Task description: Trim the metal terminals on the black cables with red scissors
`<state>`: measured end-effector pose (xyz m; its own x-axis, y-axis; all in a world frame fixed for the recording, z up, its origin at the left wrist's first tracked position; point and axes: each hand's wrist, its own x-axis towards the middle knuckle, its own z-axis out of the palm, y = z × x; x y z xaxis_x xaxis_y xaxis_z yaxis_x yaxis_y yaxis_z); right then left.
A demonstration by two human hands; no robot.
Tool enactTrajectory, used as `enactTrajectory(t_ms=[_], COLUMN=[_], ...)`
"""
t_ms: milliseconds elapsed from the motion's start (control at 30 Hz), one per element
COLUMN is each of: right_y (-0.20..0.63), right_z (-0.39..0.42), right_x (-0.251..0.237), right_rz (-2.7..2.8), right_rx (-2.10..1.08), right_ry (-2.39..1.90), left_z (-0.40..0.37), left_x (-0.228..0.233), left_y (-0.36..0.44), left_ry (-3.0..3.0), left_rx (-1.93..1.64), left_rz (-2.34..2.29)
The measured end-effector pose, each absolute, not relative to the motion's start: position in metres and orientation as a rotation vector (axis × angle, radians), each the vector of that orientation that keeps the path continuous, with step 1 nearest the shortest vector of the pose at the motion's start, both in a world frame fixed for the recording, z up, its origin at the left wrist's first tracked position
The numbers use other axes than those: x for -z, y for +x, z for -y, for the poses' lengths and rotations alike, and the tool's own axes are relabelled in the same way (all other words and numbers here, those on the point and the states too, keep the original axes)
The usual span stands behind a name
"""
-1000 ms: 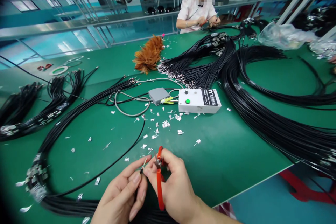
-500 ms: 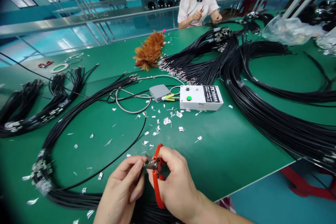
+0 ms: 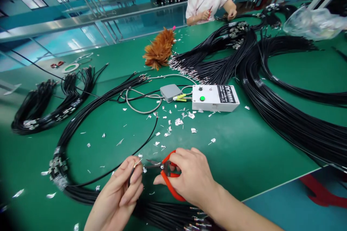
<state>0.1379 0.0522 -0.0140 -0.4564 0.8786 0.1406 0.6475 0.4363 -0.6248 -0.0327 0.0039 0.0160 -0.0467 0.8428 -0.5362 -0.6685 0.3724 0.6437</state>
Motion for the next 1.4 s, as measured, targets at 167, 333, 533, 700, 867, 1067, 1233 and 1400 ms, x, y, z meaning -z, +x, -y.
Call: enactTrajectory(t_ms=[167, 333, 533, 700, 867, 1067, 1233, 1400], right_y=[0.127, 0.121, 0.114, 0.108, 0.106, 0.106, 0.106, 0.107], right_z=[-0.048, -0.047, -0.049, -0.050, -0.049, -0.048, -0.048, -0.048], right_x=[0.012, 0.010, 0.009, 0.009, 0.010, 0.011, 0.015, 0.016], right_rz=[2.239, 2.259, 2.271, 2.278, 2.294, 2.305, 2.295, 2.277], right_rx=[-0.692, -0.661, -0.598, -0.559, -0.558, -0.589, -0.598, -0.614], right_ry=[-1.248, -1.230, -1.204, -1.174, -1.172, -1.169, -1.152, -1.136], left_z=[0.000, 0.002, 0.003, 0.002, 0.002, 0.001, 0.000, -0.001], left_x=[-0.015, -0.014, -0.013, -0.014, -0.015, -0.017, -0.016, -0.017], left_y=[-0.033, -0.035, -0.037, -0.036, -0.037, -0.038, -0.038, -0.038], left_ry=[0.163, 0.087, 0.024, -0.075, -0.128, -0.147, -0.144, -0.140], left_rx=[-1.283, -1.281, -1.284, -1.285, -1.283, -1.271, -1.280, -1.279], left_rz=[-1.027, -1.032, -0.977, -0.973, -0.954, -0.953, -0.945, -0.953])
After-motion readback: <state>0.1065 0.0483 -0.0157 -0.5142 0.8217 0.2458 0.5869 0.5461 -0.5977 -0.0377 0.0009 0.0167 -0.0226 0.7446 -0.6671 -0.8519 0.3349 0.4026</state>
